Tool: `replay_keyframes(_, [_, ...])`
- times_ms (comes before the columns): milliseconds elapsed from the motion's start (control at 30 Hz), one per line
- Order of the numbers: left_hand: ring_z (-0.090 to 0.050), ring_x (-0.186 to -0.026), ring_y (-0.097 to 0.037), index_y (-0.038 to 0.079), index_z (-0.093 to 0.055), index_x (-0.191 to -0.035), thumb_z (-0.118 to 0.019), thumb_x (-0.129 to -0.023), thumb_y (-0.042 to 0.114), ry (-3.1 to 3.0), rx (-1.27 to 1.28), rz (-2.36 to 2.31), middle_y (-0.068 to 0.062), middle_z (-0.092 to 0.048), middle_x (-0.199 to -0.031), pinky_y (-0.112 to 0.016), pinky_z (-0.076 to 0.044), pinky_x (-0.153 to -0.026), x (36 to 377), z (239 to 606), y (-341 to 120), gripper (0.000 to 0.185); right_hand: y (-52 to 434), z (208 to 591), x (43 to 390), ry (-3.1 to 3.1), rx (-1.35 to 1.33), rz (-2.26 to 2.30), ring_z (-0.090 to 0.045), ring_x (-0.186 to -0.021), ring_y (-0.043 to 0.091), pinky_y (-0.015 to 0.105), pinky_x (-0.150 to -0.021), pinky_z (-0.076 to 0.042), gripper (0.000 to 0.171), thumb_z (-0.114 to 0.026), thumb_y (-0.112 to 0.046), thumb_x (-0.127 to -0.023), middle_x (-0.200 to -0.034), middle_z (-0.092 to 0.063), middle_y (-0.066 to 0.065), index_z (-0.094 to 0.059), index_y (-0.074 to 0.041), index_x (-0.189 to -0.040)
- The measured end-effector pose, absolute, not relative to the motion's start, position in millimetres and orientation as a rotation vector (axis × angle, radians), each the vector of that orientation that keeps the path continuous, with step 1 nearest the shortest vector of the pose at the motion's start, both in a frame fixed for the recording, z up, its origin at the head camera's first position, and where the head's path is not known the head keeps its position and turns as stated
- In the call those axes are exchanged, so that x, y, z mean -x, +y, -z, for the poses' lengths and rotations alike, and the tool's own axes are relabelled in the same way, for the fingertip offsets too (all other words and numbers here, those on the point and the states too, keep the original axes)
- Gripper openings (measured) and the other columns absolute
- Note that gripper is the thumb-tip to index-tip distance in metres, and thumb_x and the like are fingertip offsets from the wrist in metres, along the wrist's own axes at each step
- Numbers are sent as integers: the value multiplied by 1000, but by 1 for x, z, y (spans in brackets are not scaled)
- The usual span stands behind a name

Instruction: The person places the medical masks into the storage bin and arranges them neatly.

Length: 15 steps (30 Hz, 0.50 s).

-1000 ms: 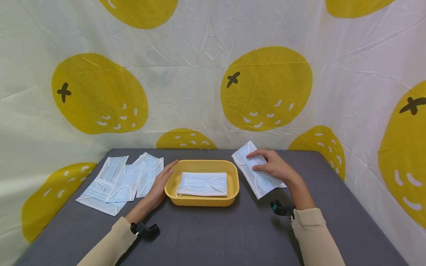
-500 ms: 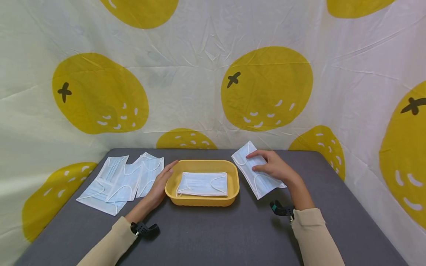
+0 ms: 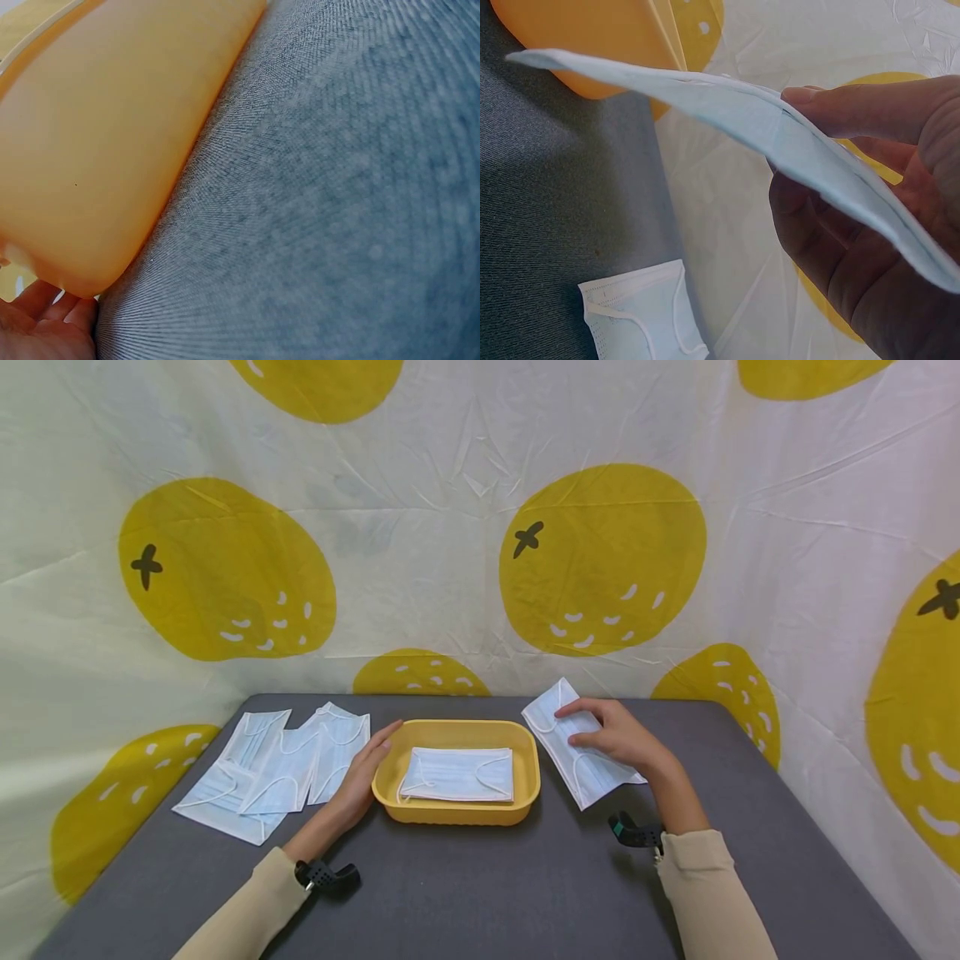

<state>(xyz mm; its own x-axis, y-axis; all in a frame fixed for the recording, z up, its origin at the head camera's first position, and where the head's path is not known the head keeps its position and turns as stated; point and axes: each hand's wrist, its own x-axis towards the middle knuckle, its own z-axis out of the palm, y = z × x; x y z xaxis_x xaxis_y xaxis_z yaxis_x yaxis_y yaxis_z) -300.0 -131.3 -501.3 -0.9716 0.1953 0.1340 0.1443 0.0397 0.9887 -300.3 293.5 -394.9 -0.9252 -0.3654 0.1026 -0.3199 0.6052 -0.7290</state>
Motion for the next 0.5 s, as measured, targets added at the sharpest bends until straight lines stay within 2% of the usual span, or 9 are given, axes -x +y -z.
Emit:
replay_keyframes(300, [-27, -158, -27, 20, -40, -159, -35, -114, 26, 2249, -351, -2116, -5, -32, -168, -51, -19, -130, 301, 501, -132, 46, 290, 394, 301, 2753, 604, 1244, -53, -112, 32, 25, -81, -49, 38, -76, -14, -93, -146, -56, 24, -70, -10, -130])
replay_keyframes(500, [-25, -158, -30, 18, -38, -160, -34, -114, 27, 2242, -378, -2121, -8, -30, -169, -53, -19, -130, 303, 504, -132, 47, 284, 393, 299, 2754, 623, 1237, -55, -104, 27, 24, -78, -49, 38, -78, -15, -92, -141, -60, 23, -71, -10, -129])
